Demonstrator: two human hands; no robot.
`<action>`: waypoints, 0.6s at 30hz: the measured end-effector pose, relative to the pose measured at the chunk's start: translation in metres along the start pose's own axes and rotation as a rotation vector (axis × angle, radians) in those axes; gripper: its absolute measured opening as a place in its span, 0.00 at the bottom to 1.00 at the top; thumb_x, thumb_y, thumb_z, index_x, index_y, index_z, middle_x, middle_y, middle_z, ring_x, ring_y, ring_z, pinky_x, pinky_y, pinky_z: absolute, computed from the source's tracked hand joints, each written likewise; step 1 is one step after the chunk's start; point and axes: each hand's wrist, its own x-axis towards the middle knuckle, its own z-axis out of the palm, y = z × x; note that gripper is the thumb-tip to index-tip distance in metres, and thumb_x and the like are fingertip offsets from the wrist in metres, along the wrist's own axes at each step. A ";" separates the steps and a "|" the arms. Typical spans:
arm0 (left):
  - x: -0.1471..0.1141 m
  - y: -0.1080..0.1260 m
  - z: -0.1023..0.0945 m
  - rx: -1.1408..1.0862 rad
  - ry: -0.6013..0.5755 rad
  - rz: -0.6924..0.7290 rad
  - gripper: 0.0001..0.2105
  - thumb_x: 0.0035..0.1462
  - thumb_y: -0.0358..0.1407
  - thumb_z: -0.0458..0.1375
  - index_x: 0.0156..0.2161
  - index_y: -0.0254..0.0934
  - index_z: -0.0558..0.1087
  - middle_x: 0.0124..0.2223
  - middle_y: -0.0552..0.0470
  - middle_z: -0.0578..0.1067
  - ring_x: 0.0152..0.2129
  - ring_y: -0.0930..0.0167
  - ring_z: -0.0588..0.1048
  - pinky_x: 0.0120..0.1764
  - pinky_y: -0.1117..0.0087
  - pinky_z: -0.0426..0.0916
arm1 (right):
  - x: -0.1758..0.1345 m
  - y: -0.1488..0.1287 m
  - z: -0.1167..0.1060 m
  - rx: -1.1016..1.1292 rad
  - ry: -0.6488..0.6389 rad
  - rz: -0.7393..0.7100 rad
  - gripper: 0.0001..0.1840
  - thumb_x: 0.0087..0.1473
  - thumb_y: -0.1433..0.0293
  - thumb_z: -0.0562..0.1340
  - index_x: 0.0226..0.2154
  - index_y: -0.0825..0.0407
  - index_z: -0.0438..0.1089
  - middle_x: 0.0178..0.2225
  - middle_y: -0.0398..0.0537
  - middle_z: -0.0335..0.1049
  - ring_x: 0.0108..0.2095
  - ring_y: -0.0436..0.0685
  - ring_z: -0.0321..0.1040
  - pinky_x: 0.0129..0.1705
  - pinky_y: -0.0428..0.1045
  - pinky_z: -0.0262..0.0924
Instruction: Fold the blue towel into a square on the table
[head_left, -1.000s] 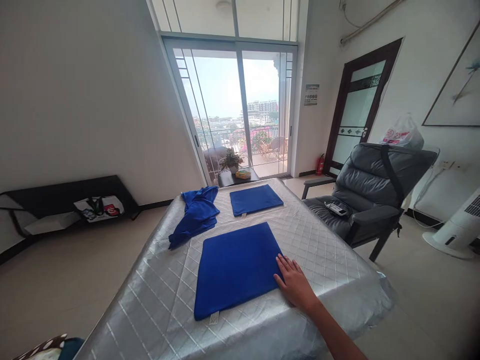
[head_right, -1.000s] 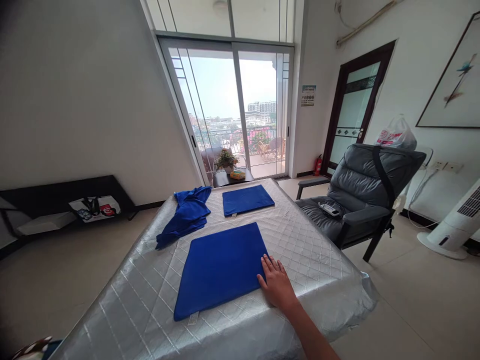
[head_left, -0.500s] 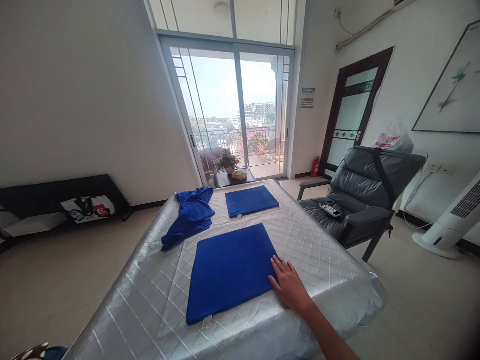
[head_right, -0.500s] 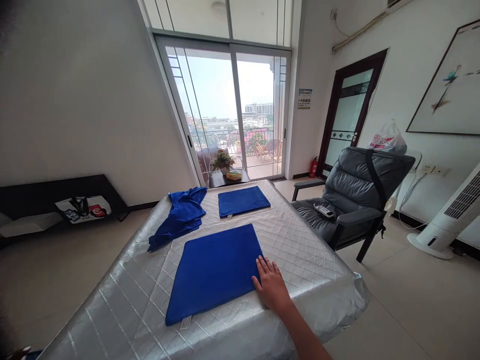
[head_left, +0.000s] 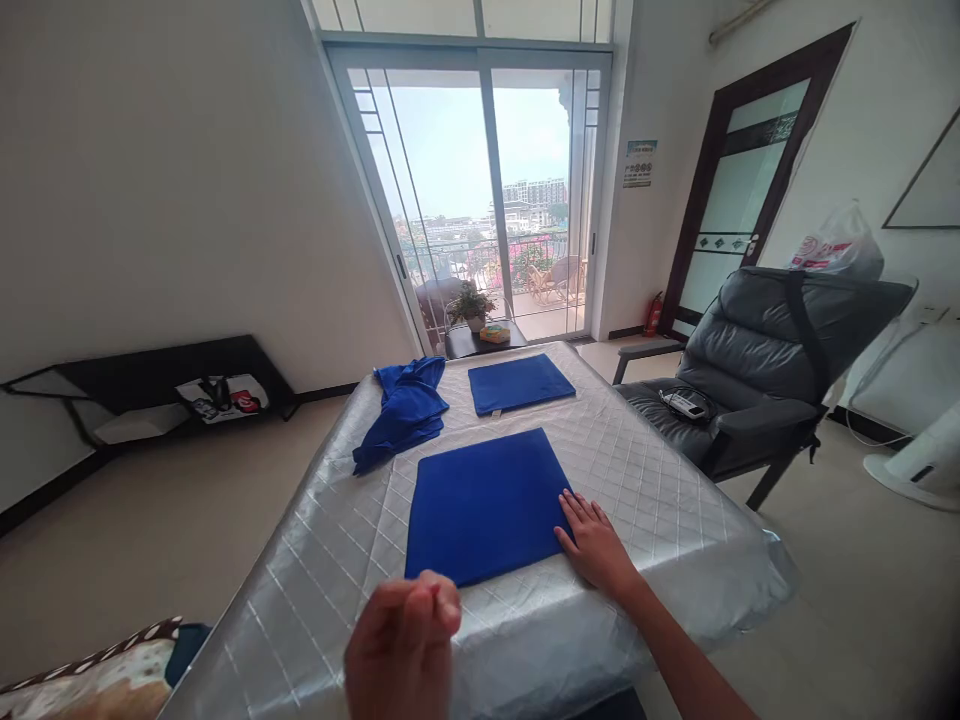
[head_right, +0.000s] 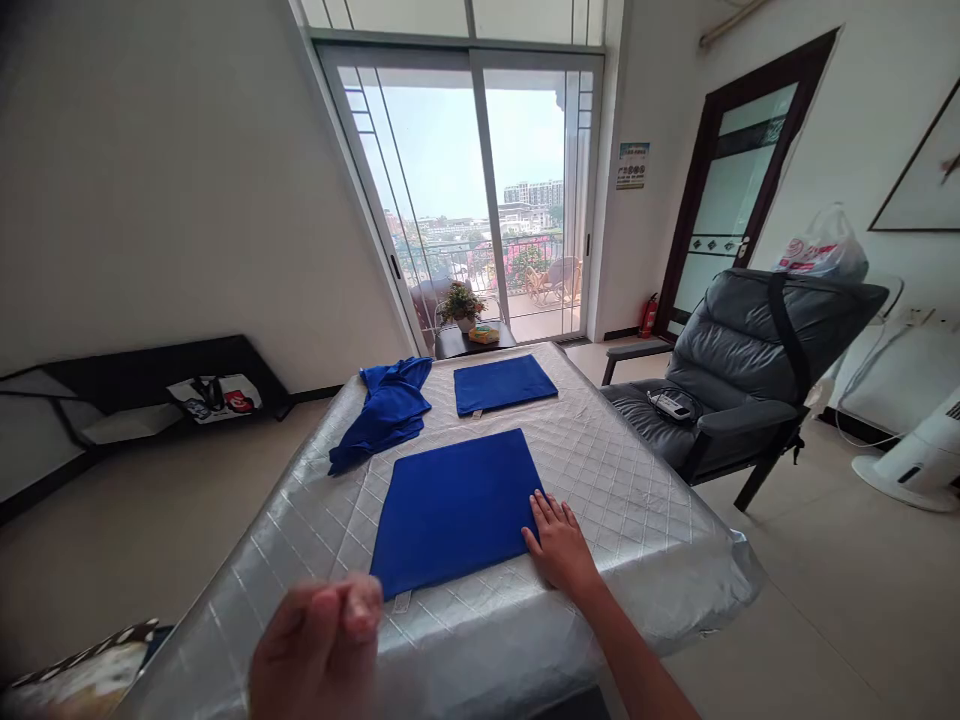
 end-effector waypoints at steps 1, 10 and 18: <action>0.007 -0.010 0.011 -0.067 -0.011 -0.099 0.09 0.53 0.40 0.69 0.37 0.38 0.77 0.33 0.53 0.78 0.28 0.74 0.75 0.32 0.74 0.73 | 0.001 0.001 0.001 -0.008 0.001 0.000 0.37 0.67 0.52 0.42 0.70 0.53 0.45 0.72 0.44 0.39 0.72 0.57 0.36 0.71 0.57 0.31; 0.027 -0.034 0.051 -0.488 -0.200 -0.667 0.17 0.66 0.37 0.50 0.44 0.29 0.80 0.45 0.39 0.82 0.40 0.66 0.81 0.45 0.67 0.74 | 0.002 0.002 0.004 -0.044 0.005 -0.011 0.37 0.67 0.53 0.44 0.70 0.55 0.46 0.72 0.46 0.40 0.72 0.57 0.37 0.71 0.58 0.32; 0.025 -0.049 0.045 -0.244 -0.453 -0.430 0.26 0.69 0.46 0.41 0.52 0.33 0.77 0.50 0.39 0.80 0.47 0.61 0.79 0.52 0.56 0.71 | 0.003 0.004 0.006 -0.032 0.026 -0.028 0.36 0.67 0.54 0.44 0.70 0.54 0.47 0.72 0.48 0.41 0.71 0.58 0.38 0.71 0.59 0.34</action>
